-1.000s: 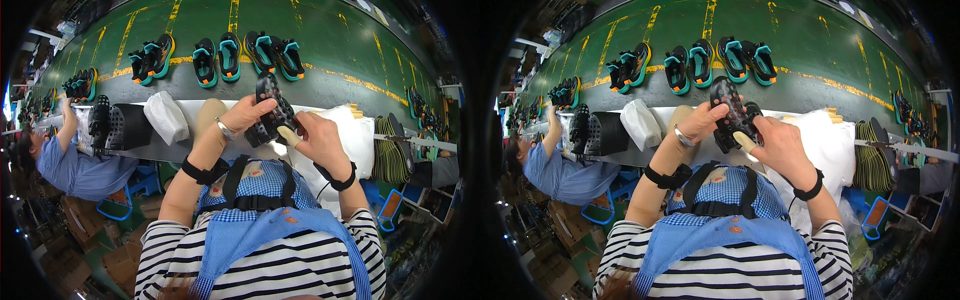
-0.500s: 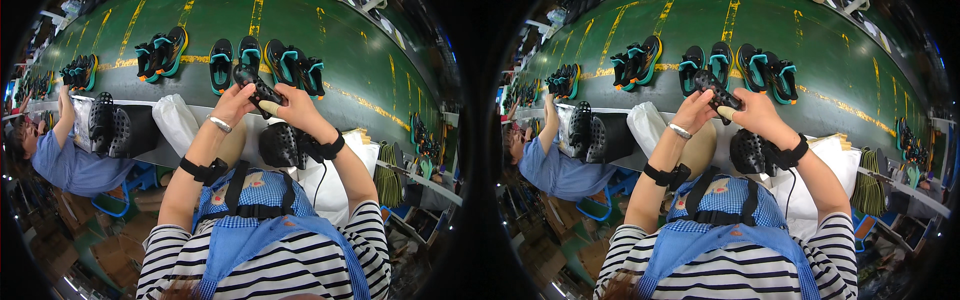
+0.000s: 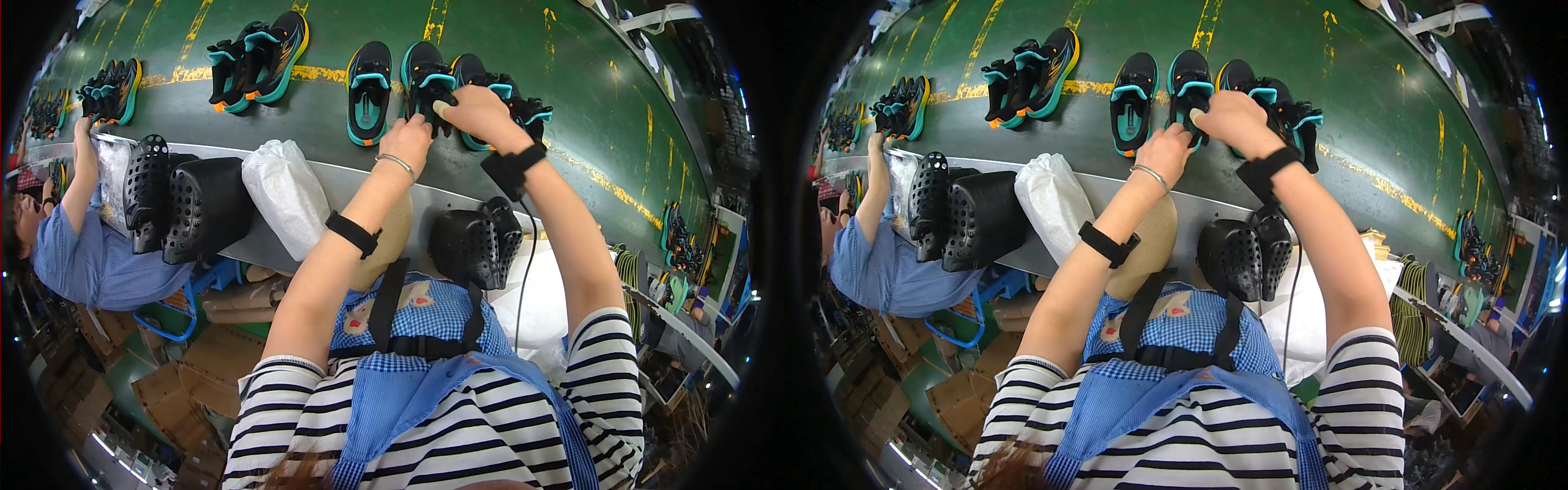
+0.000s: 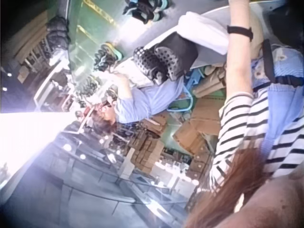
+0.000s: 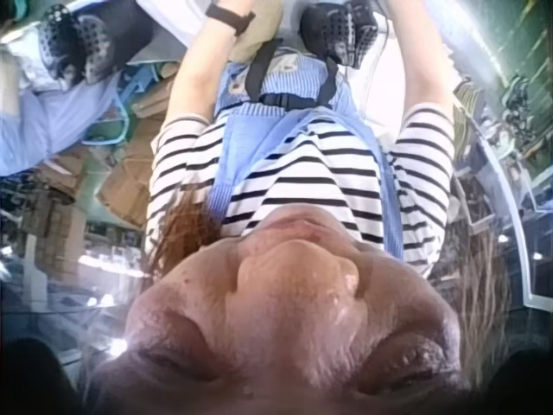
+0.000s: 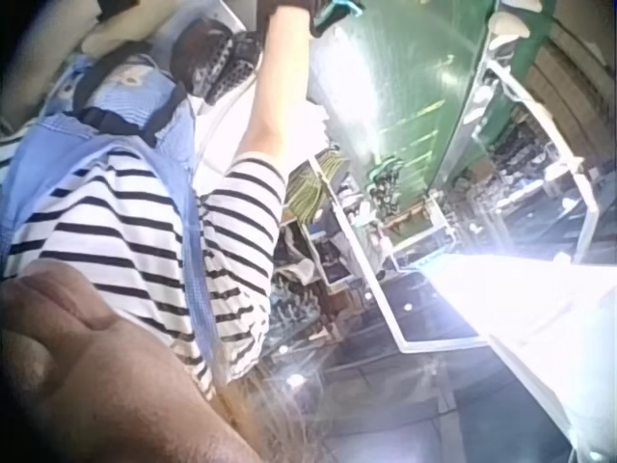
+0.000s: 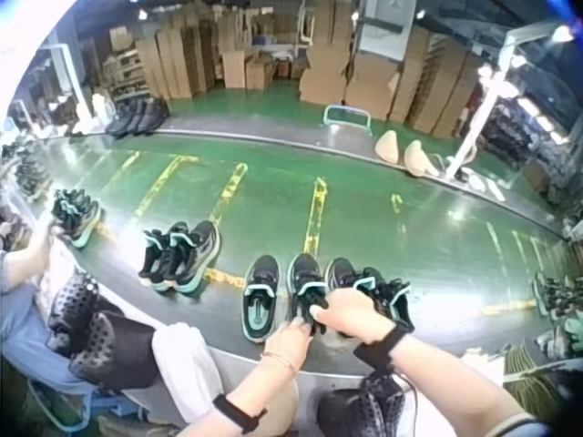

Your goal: Inspecting and preparing shoe components, including lasts and insoles, on a production line.

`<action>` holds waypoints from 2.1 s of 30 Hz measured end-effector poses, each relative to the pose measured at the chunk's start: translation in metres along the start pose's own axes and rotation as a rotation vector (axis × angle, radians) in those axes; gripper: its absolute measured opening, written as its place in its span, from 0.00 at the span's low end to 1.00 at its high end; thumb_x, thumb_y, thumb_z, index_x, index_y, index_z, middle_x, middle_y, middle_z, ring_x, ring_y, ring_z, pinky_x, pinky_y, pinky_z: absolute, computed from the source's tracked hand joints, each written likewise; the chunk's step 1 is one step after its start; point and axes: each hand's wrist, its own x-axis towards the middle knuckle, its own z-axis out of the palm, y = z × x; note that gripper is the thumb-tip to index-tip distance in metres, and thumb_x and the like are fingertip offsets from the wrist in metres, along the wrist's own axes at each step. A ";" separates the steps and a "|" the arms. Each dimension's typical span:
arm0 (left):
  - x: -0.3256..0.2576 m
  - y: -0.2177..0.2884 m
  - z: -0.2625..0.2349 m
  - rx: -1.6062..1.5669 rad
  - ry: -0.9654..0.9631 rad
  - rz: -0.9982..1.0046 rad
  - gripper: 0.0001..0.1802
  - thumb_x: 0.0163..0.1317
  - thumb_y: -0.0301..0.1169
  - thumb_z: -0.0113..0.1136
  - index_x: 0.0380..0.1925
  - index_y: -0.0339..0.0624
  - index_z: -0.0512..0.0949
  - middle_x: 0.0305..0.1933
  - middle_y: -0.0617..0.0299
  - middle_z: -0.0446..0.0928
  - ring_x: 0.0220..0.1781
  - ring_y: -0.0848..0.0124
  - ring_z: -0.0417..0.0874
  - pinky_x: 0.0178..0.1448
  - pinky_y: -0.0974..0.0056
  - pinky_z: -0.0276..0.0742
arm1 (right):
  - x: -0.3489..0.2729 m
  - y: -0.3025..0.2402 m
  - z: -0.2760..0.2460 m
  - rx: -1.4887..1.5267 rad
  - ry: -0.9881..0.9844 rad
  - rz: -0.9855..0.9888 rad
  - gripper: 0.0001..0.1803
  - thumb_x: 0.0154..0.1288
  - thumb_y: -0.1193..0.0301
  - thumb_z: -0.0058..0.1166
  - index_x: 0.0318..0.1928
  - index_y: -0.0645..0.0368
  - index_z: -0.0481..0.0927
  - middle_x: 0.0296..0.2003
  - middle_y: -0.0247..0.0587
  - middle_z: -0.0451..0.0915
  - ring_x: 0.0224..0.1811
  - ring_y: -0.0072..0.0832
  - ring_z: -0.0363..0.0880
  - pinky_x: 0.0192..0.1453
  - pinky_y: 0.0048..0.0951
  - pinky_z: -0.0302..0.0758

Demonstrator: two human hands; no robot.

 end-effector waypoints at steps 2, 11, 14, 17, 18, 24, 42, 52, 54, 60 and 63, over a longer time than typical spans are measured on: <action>-0.001 0.005 0.007 -0.014 -0.006 -0.021 0.08 0.56 0.29 0.57 0.35 0.40 0.77 0.43 0.58 0.73 0.44 0.56 0.75 0.47 0.56 0.75 | 0.006 -0.012 0.015 -0.189 0.125 -0.074 0.16 0.55 0.58 0.52 0.33 0.57 0.84 0.33 0.48 0.82 0.39 0.42 0.82 0.41 0.40 0.77; 0.004 -0.006 0.009 -0.064 -0.116 -0.126 0.11 0.57 0.30 0.56 0.40 0.42 0.76 0.46 0.54 0.74 0.46 0.54 0.77 0.49 0.54 0.75 | 0.003 -0.030 0.017 -0.163 0.081 -0.136 0.15 0.56 0.60 0.53 0.28 0.60 0.83 0.30 0.48 0.82 0.33 0.43 0.82 0.36 0.37 0.77; 0.016 -0.001 -0.004 0.016 -0.323 -0.199 0.12 0.58 0.32 0.56 0.42 0.44 0.76 0.48 0.55 0.75 0.50 0.56 0.77 0.50 0.55 0.75 | 0.011 -0.022 0.031 -0.306 0.241 -0.327 0.07 0.55 0.69 0.53 0.27 0.56 0.83 0.27 0.45 0.82 0.32 0.40 0.82 0.32 0.36 0.78; 0.030 -0.003 -0.014 0.050 -0.492 -0.255 0.14 0.57 0.34 0.56 0.43 0.46 0.78 0.49 0.55 0.77 0.51 0.57 0.78 0.51 0.56 0.76 | 0.027 -0.023 0.045 -0.451 0.247 -0.376 0.06 0.52 0.70 0.53 0.26 0.54 0.83 0.26 0.42 0.82 0.32 0.37 0.83 0.31 0.35 0.78; 0.035 -0.003 -0.015 0.069 -0.543 -0.288 0.14 0.57 0.35 0.56 0.43 0.46 0.79 0.49 0.55 0.78 0.51 0.57 0.79 0.51 0.56 0.76 | 0.030 -0.023 0.050 -0.477 0.258 -0.378 0.06 0.50 0.70 0.54 0.26 0.52 0.83 0.26 0.39 0.82 0.31 0.34 0.83 0.30 0.35 0.78; 0.040 -0.009 -0.014 0.100 -0.537 -0.352 0.13 0.56 0.34 0.57 0.41 0.48 0.80 0.47 0.55 0.79 0.50 0.59 0.79 0.50 0.57 0.76 | 0.044 -0.027 0.057 -0.422 0.307 -0.354 0.07 0.51 0.70 0.52 0.27 0.51 0.84 0.27 0.38 0.83 0.33 0.33 0.83 0.31 0.35 0.78; -0.038 0.023 -0.029 0.148 0.132 -0.064 0.29 0.54 0.36 0.61 0.58 0.50 0.68 0.55 0.54 0.69 0.52 0.54 0.74 0.52 0.55 0.74 | -0.240 0.083 0.048 0.000 0.313 -0.199 0.22 0.58 0.52 0.54 0.21 0.59 0.74 0.16 0.46 0.73 0.19 0.42 0.76 0.22 0.38 0.70; -0.088 0.059 -0.014 -0.148 0.065 -0.010 0.20 0.58 0.36 0.59 0.49 0.40 0.76 0.43 0.51 0.76 0.40 0.60 0.80 0.46 0.61 0.75 | -0.272 0.079 0.086 0.038 0.440 -0.198 0.23 0.54 0.52 0.58 0.24 0.61 0.75 0.19 0.43 0.76 0.19 0.37 0.77 0.22 0.36 0.72; -0.090 0.064 -0.014 -0.121 0.022 -0.019 0.20 0.58 0.36 0.58 0.49 0.40 0.76 0.44 0.51 0.76 0.40 0.60 0.80 0.46 0.61 0.75 | -0.270 0.080 0.082 0.010 0.367 -0.097 0.24 0.54 0.50 0.58 0.25 0.61 0.74 0.19 0.44 0.76 0.20 0.37 0.77 0.22 0.36 0.72; -0.095 0.080 -0.006 -0.320 -0.030 -0.045 0.21 0.58 0.38 0.58 0.49 0.39 0.75 0.42 0.49 0.76 0.42 0.54 0.79 0.47 0.58 0.74 | -0.263 0.078 0.087 0.070 0.457 -0.132 0.25 0.53 0.50 0.58 0.25 0.62 0.73 0.20 0.46 0.77 0.21 0.40 0.78 0.23 0.36 0.72; -0.090 0.091 -0.021 -0.396 0.042 -0.110 0.24 0.60 0.40 0.58 0.52 0.35 0.72 0.43 0.49 0.76 0.44 0.59 0.79 0.48 0.60 0.75 | -0.277 0.081 0.063 0.185 0.451 -0.111 0.23 0.53 0.52 0.59 0.25 0.62 0.72 0.20 0.46 0.77 0.21 0.41 0.77 0.24 0.37 0.72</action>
